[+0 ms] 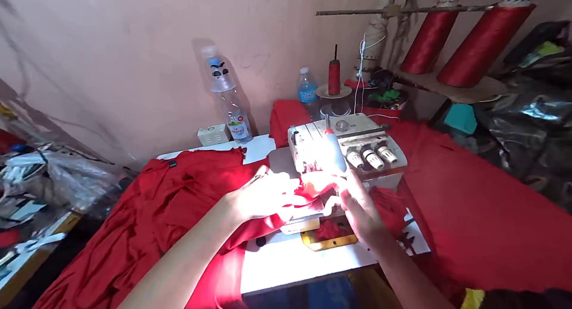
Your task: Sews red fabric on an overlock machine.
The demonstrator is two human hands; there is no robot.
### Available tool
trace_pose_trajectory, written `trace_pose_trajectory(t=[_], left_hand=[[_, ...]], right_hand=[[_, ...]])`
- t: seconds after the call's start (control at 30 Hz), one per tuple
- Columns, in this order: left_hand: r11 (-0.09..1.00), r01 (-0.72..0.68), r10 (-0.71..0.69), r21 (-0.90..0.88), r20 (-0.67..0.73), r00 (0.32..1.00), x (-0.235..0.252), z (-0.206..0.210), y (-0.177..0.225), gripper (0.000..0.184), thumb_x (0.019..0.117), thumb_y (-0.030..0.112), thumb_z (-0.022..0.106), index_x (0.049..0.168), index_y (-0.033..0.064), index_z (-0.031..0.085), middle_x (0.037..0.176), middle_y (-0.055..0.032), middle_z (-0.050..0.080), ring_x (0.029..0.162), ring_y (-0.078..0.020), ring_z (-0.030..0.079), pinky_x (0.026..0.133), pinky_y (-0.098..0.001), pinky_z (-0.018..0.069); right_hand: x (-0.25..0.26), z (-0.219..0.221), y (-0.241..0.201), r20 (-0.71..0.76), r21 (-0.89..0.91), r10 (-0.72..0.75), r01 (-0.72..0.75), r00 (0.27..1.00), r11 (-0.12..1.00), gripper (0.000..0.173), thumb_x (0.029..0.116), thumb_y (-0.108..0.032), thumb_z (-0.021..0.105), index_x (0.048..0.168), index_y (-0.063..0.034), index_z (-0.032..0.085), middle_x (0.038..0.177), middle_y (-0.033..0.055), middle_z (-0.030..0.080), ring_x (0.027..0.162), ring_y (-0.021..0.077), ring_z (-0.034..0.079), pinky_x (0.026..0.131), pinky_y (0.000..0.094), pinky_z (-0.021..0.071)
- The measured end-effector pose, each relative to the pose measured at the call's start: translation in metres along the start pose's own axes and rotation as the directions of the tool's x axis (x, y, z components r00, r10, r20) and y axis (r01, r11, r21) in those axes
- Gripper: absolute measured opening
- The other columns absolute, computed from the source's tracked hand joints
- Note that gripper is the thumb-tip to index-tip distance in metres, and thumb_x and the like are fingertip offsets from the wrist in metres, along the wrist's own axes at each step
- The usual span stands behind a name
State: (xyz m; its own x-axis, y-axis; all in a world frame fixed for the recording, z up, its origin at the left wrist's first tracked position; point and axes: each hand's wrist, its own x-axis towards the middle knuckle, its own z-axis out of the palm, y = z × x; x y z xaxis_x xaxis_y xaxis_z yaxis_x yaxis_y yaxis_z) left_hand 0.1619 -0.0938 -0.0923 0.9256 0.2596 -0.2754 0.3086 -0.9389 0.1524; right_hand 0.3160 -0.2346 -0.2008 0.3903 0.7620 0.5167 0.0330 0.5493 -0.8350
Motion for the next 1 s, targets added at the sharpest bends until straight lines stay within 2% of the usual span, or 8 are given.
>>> trace_pose_trajectory(t=[0.17, 0.27, 0.33, 0.43, 0.57, 0.8, 0.9, 1.0], left_hand=[[0.972, 0.217, -0.211, 0.089, -0.075, 0.975, 0.009, 0.004, 0.018, 0.029, 0.1052, 0.017, 0.049, 0.118, -0.002, 0.068, 0.113, -0.0224, 0.069, 0.118, -0.0384, 0.061, 0.115, -0.0614, 0.0229], [0.995, -0.036, 0.003, -0.096, -0.33, 0.944, -0.001, 0.017, 0.014, 0.033, 0.1018, 0.026, 0.054, 0.099, -0.0007, 0.073, 0.102, -0.017, 0.071, 0.108, -0.0294, 0.065, 0.108, -0.0551, 0.0349], [0.956, -0.257, 0.168, -0.143, -0.451, 0.876, -0.005, 0.026, 0.016, 0.027, 0.0984, 0.025, 0.059, 0.093, 0.0029, 0.075, 0.093, -0.0109, 0.073, 0.094, -0.0199, 0.067, 0.096, -0.0449, 0.0443], [0.986, -0.162, 0.165, 0.038, -0.337, 0.927, -0.006, 0.019, 0.021, 0.035, 0.1001, 0.03, 0.048, 0.099, 0.0071, 0.074, 0.091, -0.0107, 0.071, 0.095, -0.0259, 0.064, 0.095, -0.0501, 0.0374], [0.997, 0.044, -0.039, 0.059, -0.082, 0.996, 0.0, -0.003, 0.007, 0.04, 0.101, 0.035, 0.05, 0.106, 0.0028, 0.072, 0.113, -0.0178, 0.067, 0.13, -0.0404, 0.049, 0.113, -0.0668, 0.0195], [0.964, -0.221, 0.192, -0.146, -0.191, 0.963, -0.01, 0.001, 0.008, 0.042, 0.0999, 0.04, 0.055, 0.121, 0.0062, 0.068, 0.122, -0.0136, 0.065, 0.125, -0.0256, 0.054, 0.112, -0.0544, 0.0282], [0.948, -0.187, 0.157, -0.257, -0.132, 0.979, -0.004, -0.001, -0.002, 0.035, 0.0986, 0.038, 0.059, 0.118, 0.0106, 0.07, 0.119, -0.0092, 0.066, 0.122, -0.0249, 0.052, 0.107, -0.057, 0.0294], [0.945, -0.197, 0.12, -0.26, -0.285, 0.951, 0.001, 0.007, -0.009, 0.031, 0.0949, 0.031, 0.065, 0.107, 0.0045, 0.074, 0.119, -0.0143, 0.068, 0.124, -0.0302, 0.055, 0.108, -0.0539, 0.0371]], right_hand=[[-0.004, 0.013, 0.007, 0.008, 0.04, -0.021, 0.021, 1.0, 0.999, 0.088, 0.1035, -0.049, 0.046, 0.149, 0.0193, 0.015, 0.147, 0.0173, 0.049, 0.132, 0.0071, 0.053, 0.103, 0.0237, 0.0497], [-0.015, 0.02, 0.007, 0.069, -0.021, 0.017, -0.016, 0.997, 1.0, 0.103, 0.0998, -0.07, 0.036, 0.148, 0.0202, 0.023, 0.149, 0.0218, 0.046, 0.138, 0.0079, 0.047, 0.112, 0.0261, 0.0428], [-0.018, 0.022, 0.002, 0.096, -0.199, 0.053, -0.033, 0.994, 0.98, 0.097, 0.0994, -0.072, 0.026, 0.128, 0.0172, 0.053, 0.117, 0.0152, 0.066, 0.112, 0.0041, 0.06, 0.1, 0.0253, 0.0478], [-0.012, 0.014, 0.005, 0.151, -0.298, 0.13, -0.08, 0.98, 0.951, 0.092, 0.0981, -0.075, 0.015, 0.097, 0.0041, 0.062, 0.071, -0.007, 0.052, 0.064, -0.0047, 0.047, 0.064, 0.0164, 0.0437], [-0.011, 0.003, 0.002, 0.135, -0.254, 0.277, -0.236, 0.951, 0.938, 0.111, 0.0904, -0.085, 0.015, 0.117, 0.0145, 0.057, 0.08, -0.0064, 0.057, 0.064, -0.0073, 0.043, 0.063, 0.013, 0.0402], [-0.008, 0.015, 0.003, 0.176, -0.129, 0.175, -0.154, 0.969, 0.98, 0.121, 0.0873, -0.088, 0.009, 0.125, 0.0172, 0.054, 0.111, 0.0088, 0.068, 0.1, -0.0023, 0.06, 0.086, 0.0175, 0.0507], [-0.006, 0.018, -0.008, 0.19, -0.111, 0.203, -0.185, 0.96, 0.976, 0.097, 0.0944, -0.081, 0.014, 0.097, 0.0017, 0.066, 0.092, -0.0039, 0.067, 0.086, -0.0065, 0.058, 0.078, 0.0164, 0.0491], [-0.001, 0.017, -0.004, 0.176, -0.252, 0.099, -0.052, 0.979, 0.966, 0.034, 0.1002, -0.027, 0.045, 0.082, -0.0073, 0.066, 0.066, -0.0102, 0.055, 0.059, -0.0074, 0.049, 0.056, 0.0141, 0.0432]])
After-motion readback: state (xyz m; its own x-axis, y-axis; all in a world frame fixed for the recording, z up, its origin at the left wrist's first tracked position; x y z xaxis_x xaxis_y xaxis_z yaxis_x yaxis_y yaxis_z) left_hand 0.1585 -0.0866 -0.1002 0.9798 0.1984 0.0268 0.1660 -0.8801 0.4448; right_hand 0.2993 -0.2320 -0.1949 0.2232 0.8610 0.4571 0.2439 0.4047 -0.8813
